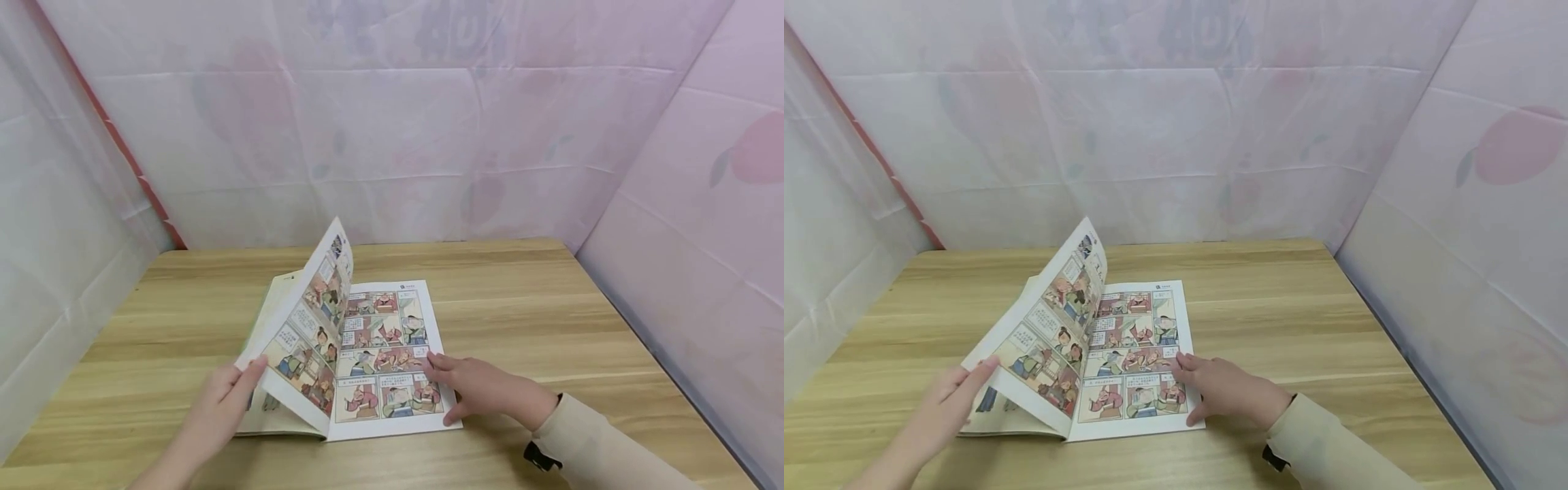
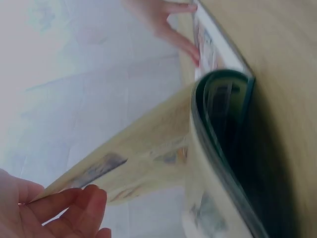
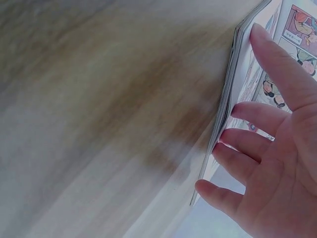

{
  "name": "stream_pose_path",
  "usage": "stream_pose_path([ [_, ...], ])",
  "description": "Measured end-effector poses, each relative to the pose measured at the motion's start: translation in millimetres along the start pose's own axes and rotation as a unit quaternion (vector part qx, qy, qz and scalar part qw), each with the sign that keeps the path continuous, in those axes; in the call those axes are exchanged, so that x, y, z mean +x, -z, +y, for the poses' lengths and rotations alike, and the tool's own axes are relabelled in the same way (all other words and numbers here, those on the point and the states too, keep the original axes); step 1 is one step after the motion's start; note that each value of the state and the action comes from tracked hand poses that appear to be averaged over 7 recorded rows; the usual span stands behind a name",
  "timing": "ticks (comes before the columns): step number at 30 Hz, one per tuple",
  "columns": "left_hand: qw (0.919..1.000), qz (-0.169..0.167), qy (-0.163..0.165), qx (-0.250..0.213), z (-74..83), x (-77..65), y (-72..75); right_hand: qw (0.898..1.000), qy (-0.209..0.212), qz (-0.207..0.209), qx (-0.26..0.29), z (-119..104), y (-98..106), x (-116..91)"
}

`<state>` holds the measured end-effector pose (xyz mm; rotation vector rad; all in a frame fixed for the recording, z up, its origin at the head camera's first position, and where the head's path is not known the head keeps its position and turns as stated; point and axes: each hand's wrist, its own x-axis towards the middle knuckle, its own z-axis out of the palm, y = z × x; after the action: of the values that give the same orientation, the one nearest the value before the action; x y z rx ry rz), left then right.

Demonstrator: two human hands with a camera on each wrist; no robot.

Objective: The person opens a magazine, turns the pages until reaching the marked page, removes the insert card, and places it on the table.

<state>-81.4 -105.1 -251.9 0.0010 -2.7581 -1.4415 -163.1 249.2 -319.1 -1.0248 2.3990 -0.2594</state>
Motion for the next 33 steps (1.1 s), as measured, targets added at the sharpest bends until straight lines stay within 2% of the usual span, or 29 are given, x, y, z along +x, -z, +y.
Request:
stream_pose_path([
  [4, 0.9991, 0.019, 0.037, 0.012, -6.7, -6.9, 13.3, 1.0, 0.004, 0.0, 0.002, 1, -1, -1],
  [7, 0.9981, 0.041, 0.037, 0.026, -14.1, -10.5, 20.6, 1.0, 0.004, 0.0, 0.003, 1, -2, -1],
  [10, 0.9967, 0.065, 0.024, 0.043, -22.1, -11.5, 27.0, 1.0, 0.003, 0.001, 0.004, 2, -2, -1],
  [13, 0.997, 0.063, 0.023, 0.038, -30.8, -13.4, 33.2, 1.0, 0.003, 0.0, 0.005, 2, -2, -1],
  [16, 0.998, 0.038, 0.033, 0.037, -40.6, -17.0, 39.3, 1.0, 0.002, -0.001, 0.006, 3, -3, -1],
  [22, 0.9954, -0.042, 0.029, 0.081, -58.5, -20.7, 53.1, 1.0, 0.007, -0.001, 0.01, 4, -3, -1],
  [26, 0.9904, -0.061, 0.034, 0.119, -66.0, -19.8, 56.3, 1.0, 0.004, -0.003, 0.011, 4, -3, -1],
  [29, 0.982, -0.093, 0.05, 0.157, -71.3, -17.8, 57.0, 1.0, 0.003, -0.003, 0.013, 5, -2, -2],
  [33, 0.961, -0.172, 0.091, 0.196, -78.6, -14.8, 58.4, 1.0, 0.007, -0.004, 0.019, 5, -2, -2],
])
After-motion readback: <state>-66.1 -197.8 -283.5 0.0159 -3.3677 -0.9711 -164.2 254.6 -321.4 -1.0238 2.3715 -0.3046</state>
